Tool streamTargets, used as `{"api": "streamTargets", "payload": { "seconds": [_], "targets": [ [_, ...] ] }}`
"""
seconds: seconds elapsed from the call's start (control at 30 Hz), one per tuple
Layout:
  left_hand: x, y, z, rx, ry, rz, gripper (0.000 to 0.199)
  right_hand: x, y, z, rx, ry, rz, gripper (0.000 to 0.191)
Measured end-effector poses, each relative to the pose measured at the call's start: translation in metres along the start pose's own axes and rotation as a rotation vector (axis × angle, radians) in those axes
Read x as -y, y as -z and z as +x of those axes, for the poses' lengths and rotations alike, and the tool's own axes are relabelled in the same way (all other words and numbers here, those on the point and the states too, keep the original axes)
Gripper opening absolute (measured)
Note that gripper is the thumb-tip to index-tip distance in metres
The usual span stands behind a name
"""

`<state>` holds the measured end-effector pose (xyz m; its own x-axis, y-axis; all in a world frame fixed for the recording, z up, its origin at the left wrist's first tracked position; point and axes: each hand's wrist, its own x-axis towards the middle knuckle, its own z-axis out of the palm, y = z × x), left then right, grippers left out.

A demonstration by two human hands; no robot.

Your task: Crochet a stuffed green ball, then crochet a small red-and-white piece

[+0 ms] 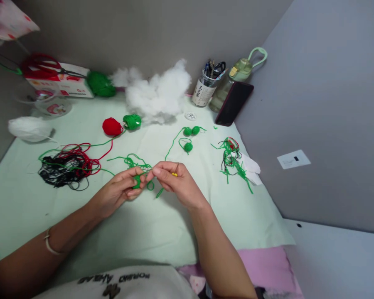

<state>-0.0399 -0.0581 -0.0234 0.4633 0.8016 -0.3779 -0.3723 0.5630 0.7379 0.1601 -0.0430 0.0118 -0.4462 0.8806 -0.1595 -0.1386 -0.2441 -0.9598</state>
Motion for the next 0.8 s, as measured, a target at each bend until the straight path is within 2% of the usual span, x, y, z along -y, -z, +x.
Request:
{"api": "streamTargets", "payload": {
  "seconds": [0.13,0.2,0.33,0.47,0.57,0.7,0.8],
  "targets": [
    [-0.002,0.004,-0.001,0.05,-0.015,-0.058,0.028,0.002,0.003,-0.001,-0.063,0.056,0.028,0.028],
    [-0.003,0.006,-0.003,0.077,-0.008,-0.079,0.032,0.004,0.007,-0.002,-0.116,0.078,0.04,0.028],
    [-0.004,0.007,-0.006,0.024,-0.055,-0.027,0.025,0.006,0.01,-0.002,-0.168,0.078,0.023,0.028],
    [-0.002,0.004,-0.004,-0.028,-0.136,0.017,0.02,0.005,0.007,-0.002,-0.137,0.077,-0.024,0.029],
    [0.0,0.006,0.0,-0.022,-0.115,0.026,0.022,0.004,0.005,-0.003,-0.124,0.083,-0.06,0.03],
    [0.0,0.01,0.002,-0.011,-0.119,0.027,0.028,0.004,0.009,-0.002,-0.214,0.102,-0.112,0.029],
    [-0.003,0.011,0.001,-0.035,-0.143,-0.007,0.024,0.006,0.014,-0.001,-0.264,0.098,-0.13,0.027]
  ]
}}
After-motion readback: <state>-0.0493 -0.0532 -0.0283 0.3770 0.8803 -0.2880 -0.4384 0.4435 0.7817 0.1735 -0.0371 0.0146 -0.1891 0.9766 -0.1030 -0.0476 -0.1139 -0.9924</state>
